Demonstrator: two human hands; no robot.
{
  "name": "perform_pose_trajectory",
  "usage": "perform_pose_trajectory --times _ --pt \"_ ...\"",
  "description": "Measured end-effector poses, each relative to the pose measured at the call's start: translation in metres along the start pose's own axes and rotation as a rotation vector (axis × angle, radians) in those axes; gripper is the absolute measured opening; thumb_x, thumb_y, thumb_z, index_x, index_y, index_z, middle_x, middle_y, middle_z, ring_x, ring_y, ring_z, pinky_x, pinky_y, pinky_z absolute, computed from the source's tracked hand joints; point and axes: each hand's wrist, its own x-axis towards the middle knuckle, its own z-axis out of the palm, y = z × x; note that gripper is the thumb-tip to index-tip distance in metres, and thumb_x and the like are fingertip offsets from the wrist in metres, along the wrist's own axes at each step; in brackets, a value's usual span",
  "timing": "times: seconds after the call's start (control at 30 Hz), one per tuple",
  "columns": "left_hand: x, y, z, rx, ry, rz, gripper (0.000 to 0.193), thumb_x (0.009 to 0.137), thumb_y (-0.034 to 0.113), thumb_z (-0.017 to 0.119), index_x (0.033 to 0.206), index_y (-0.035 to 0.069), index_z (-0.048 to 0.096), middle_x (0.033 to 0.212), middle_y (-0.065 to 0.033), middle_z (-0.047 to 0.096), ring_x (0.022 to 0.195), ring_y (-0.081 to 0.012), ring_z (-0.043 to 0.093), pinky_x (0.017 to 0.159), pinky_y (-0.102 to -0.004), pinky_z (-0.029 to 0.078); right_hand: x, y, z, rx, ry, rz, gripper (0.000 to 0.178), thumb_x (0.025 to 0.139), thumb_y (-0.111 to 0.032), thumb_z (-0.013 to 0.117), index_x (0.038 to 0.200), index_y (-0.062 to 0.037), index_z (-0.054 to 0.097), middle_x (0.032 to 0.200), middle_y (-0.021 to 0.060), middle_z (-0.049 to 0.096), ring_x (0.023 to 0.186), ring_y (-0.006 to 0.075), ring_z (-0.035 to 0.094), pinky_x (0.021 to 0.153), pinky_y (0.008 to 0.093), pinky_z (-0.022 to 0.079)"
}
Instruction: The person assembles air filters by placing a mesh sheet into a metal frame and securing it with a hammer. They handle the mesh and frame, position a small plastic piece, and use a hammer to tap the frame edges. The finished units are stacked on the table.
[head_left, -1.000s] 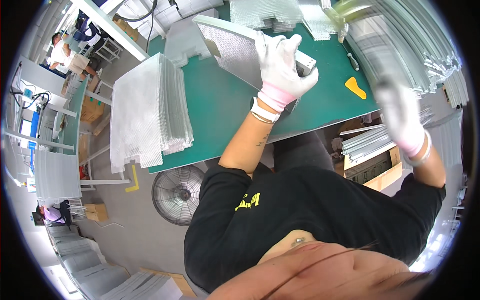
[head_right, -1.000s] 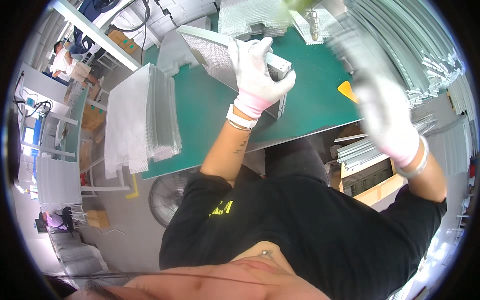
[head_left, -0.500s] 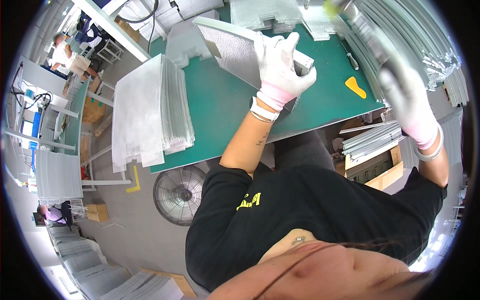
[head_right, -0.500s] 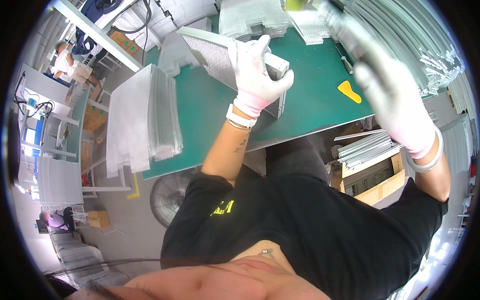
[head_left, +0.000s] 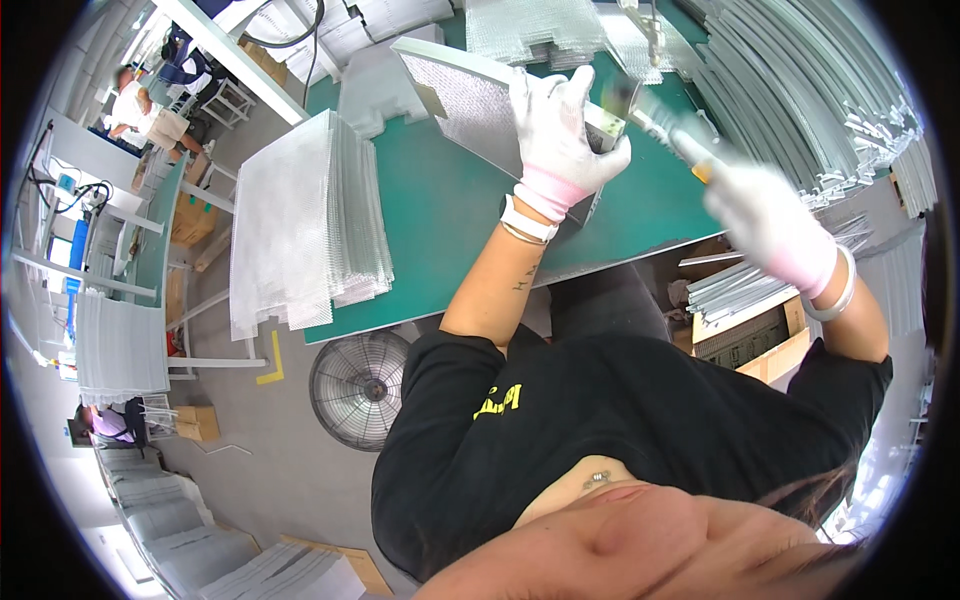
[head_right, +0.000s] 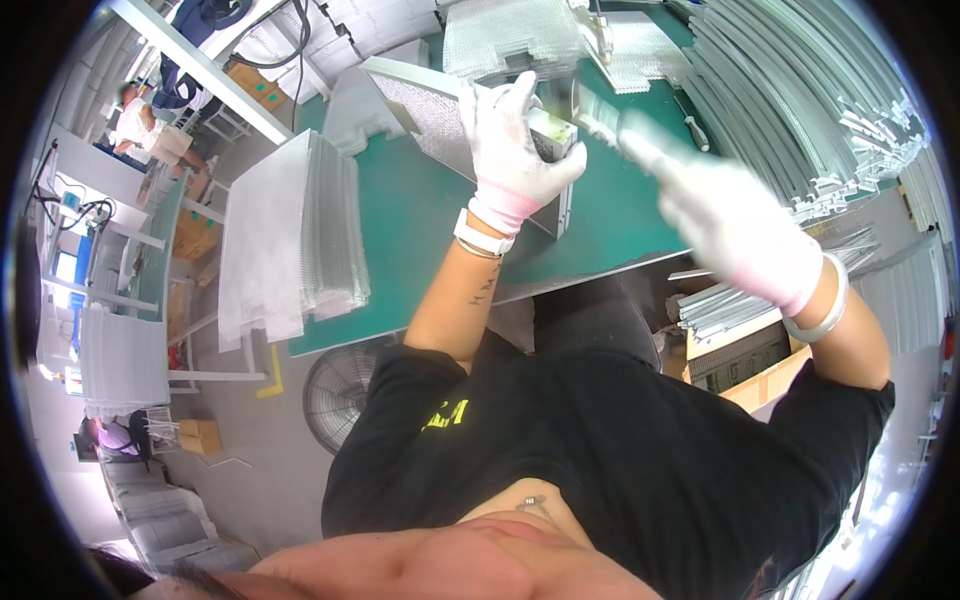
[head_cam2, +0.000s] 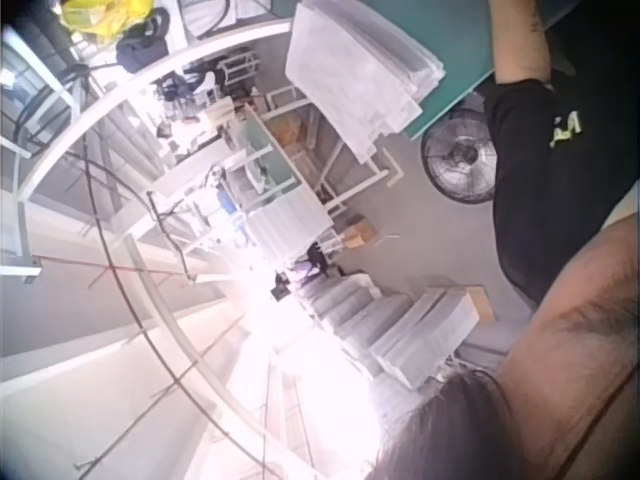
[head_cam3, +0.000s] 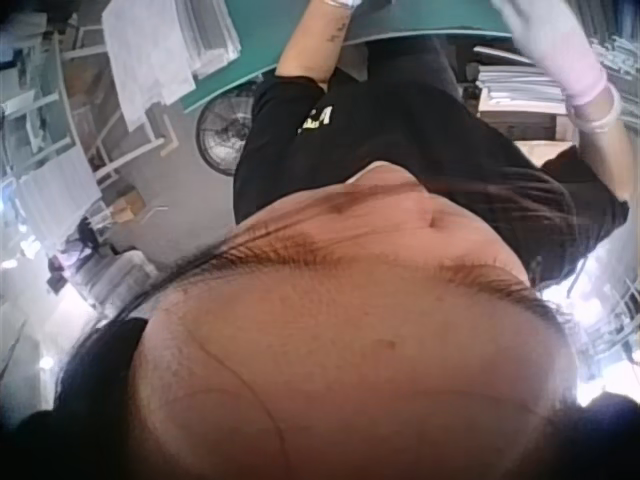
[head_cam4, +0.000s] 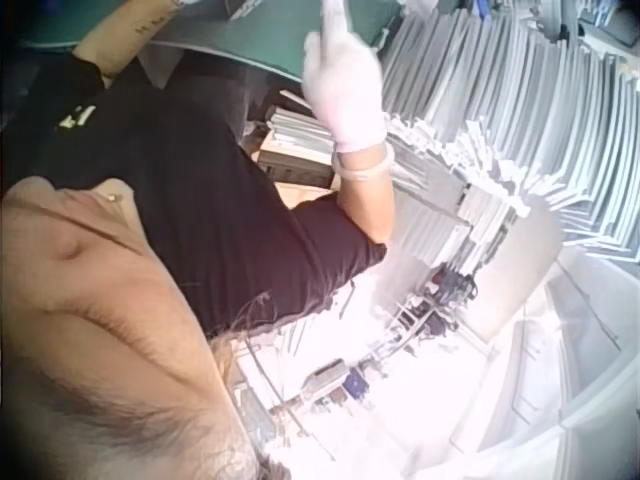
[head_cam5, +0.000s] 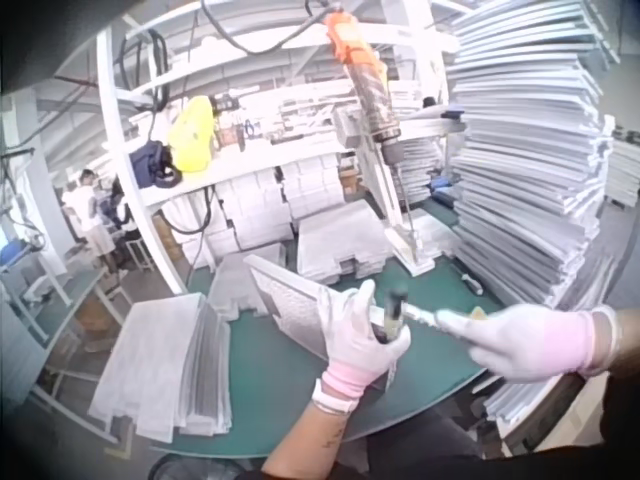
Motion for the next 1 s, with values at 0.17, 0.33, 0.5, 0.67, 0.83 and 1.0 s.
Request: perform_pose_trajectory --times 0.17,0.33,0.5,0.67,0.83,1.0 --pt "-0.009 -0.004 -0.006 -0.022 -0.058 -0.061 0.071 0.061 0.032 0.077 0.123 0.006 0.055 0.105 -0.0127 0.056 0.106 -0.035 0.051 0.111 -0.0642 0.022 -0.004 0.039 0.025 0.27 -0.167 0.22 0.059 0.089 -0.008 0.051 0.147 -0.0102 0.04 0.1 0.0253 0.066 0.088 0.0432 0.063 0.081 0.045 0.05" --pt "-0.017 0.007 -0.04 0.058 -0.039 0.056 0.05 0.062 0.026 0.081 0.106 0.01 0.061 0.102 -0.0097 0.057 0.107 -0.0358 0.053 0.104 -0.0596 0.029 -0.027 0.101 0.124 0.165 -0.249 0.5 0.058 0.087 -0.01 0.051 0.144 -0.0104 0.044 0.124 0.0233 0.061 0.111 0.0398 0.059 0.097 0.0432 0.047" --pt "-0.053 0.012 -0.083 0.075 -0.052 0.029 0.051 0.062 0.024 0.081 0.106 0.011 0.058 0.105 -0.0086 0.056 0.11 -0.0361 0.05 0.108 -0.0635 0.023 -0.01 0.107 0.192 -0.072 -0.404 0.531 0.053 0.085 -0.02 0.057 0.137 -0.0127 0.053 0.121 0.0239 0.057 0.109 0.0405 0.058 0.094 0.0459 0.049" --pt "-0.078 0.018 -0.121 0.047 -0.019 -0.007 0.042 0.063 0.026 0.074 0.098 0.011 0.056 0.101 -0.0088 0.053 0.102 -0.0349 0.051 0.107 -0.0651 0.024 0.037 0.077 0.228 0.184 -0.098 0.191 0.055 0.085 -0.036 0.062 0.132 -0.007 0.056 0.131 0.0253 0.052 0.124 0.0407 0.049 0.106 0.0449 0.04" --pt "-0.058 0.034 -0.168 -0.138 0.197 -0.064 0.03 0.084 0.03 0.053 0.096 0.002 0.053 0.101 -0.0118 0.052 0.105 -0.0309 0.051 0.111 -0.0544 0.029 0.056 0.043 0.257 1.152 -0.514 0.588 0.076 0.092 -0.052 0.059 0.145 -0.0001 0.04 0.141 0.0229 0.049 0.127 0.0311 0.051 0.106 0.0406 0.042" --pt "-0.049 0.04 -0.17 -0.446 0.383 -0.29 0.035 0.098 0.034 0.037 0.102 0.003 0.05 0.106 -0.0102 0.049 0.119 -0.0293 0.047 0.11 -0.0486 0.034 0.024 -0.017 0.27 2.405 -0.576 0.642 0.056 0.099 -0.031 0.056 0.142 0.0026 0.042 0.138 0.0215 0.052 0.12 0.0292 0.058 0.105 0.0433 0.045"
